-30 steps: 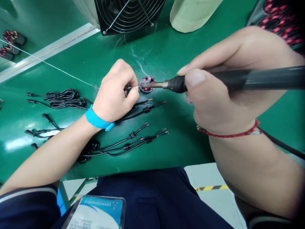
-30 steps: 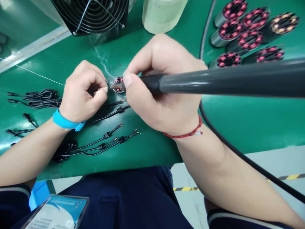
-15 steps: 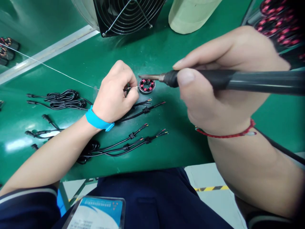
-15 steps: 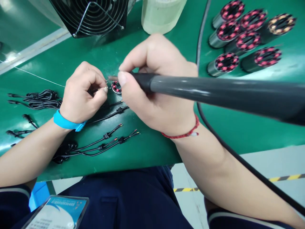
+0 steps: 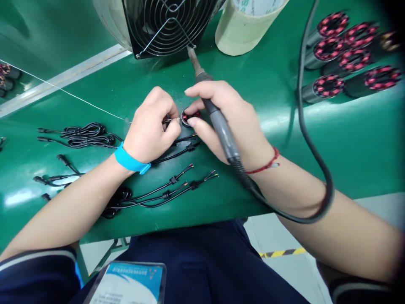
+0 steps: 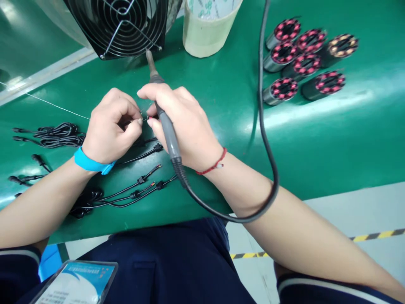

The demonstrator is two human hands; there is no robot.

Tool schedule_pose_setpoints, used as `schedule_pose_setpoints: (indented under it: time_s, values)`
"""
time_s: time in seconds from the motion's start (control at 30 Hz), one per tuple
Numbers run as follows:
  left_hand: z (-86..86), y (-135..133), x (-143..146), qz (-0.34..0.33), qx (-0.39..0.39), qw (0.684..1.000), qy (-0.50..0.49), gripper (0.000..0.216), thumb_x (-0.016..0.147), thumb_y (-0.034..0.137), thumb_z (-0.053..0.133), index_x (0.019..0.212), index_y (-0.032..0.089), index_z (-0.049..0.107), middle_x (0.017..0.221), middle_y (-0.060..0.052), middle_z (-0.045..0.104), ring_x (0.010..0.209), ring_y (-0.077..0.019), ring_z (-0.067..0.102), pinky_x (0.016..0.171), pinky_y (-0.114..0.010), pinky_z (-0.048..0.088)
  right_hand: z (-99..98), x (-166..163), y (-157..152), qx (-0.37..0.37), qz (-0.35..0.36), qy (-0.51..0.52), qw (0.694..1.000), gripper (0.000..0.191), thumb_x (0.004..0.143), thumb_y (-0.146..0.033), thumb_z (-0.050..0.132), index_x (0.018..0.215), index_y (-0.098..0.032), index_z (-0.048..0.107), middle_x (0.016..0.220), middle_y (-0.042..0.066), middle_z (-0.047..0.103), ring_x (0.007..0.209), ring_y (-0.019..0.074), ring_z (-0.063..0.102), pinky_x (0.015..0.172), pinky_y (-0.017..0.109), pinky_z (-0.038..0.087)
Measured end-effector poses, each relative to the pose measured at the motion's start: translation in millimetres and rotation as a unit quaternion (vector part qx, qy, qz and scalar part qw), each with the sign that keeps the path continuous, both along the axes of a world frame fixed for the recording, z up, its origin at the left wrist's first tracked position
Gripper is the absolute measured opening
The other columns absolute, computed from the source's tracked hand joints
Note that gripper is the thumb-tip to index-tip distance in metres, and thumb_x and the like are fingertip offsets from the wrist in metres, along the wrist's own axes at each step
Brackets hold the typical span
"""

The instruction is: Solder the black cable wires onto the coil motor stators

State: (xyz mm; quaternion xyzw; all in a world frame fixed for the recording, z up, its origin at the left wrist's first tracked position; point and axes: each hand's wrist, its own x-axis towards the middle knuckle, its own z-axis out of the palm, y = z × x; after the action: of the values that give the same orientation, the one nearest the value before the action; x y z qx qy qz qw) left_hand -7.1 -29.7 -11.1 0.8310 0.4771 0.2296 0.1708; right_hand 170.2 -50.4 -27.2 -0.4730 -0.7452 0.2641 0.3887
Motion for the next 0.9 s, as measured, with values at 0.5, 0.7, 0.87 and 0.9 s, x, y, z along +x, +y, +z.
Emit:
schedule_pose_setpoints:
  time_s: [0.5,0.7,0.87,0.9]
  values:
    - [1.2,2,-9,-0.024,0.022,0.999,0.019,0.005,0.079,0.018,0.057,0.078,0.02,0.062,0.089,-0.007,0.062,0.084,-0.0216,0.059,0.077,-0.038,0.052,-8.9,-8,10,0.02,0.005,-0.053,0.998,0.038,0.079,-0.014,0.049,0.116,-0.025,0.052,0.085,0.001,0.067,0.093,0.0248,0.06,0.09,0.044,0.05]
    - [-4.2,6,-13,-0.026,0.026,0.999,0.009,0.022,0.076,0.018,0.061,0.098,0.018,0.064,0.102,-0.007,0.06,0.082,-0.0175,0.057,0.075,-0.034,0.051,-10.3,-6,14,0.022,-0.015,-0.028,0.999,0.049,0.072,-0.008,0.047,0.118,-0.025,0.048,0.09,0.001,0.068,0.095,0.024,0.062,0.092,0.044,0.051]
    - [6.1,9,-22,0.033,-0.098,0.995,0.007,0.024,0.072,0.027,0.063,0.093,0.015,0.062,0.095,-0.007,0.062,0.068,-0.0124,0.054,0.063,-0.028,0.047,-11.7,-8,15,0.013,0.009,-0.013,1.0,0.058,0.067,-0.007,0.05,0.123,-0.023,0.045,0.108,0.005,0.068,0.103,0.0234,0.062,0.095,0.041,0.05]
    - [9.2,9,-23,0.043,-0.149,0.988,0.004,0.018,0.073,0.031,0.062,0.083,0.016,0.061,0.082,-0.005,0.063,0.064,-0.0125,0.053,0.06,-0.027,0.045,-12.6,-9,16,0.01,0.019,-0.019,1.0,0.059,0.068,-0.008,0.05,0.124,-0.022,0.045,0.11,0.005,0.068,0.104,0.024,0.062,0.095,0.042,0.05]
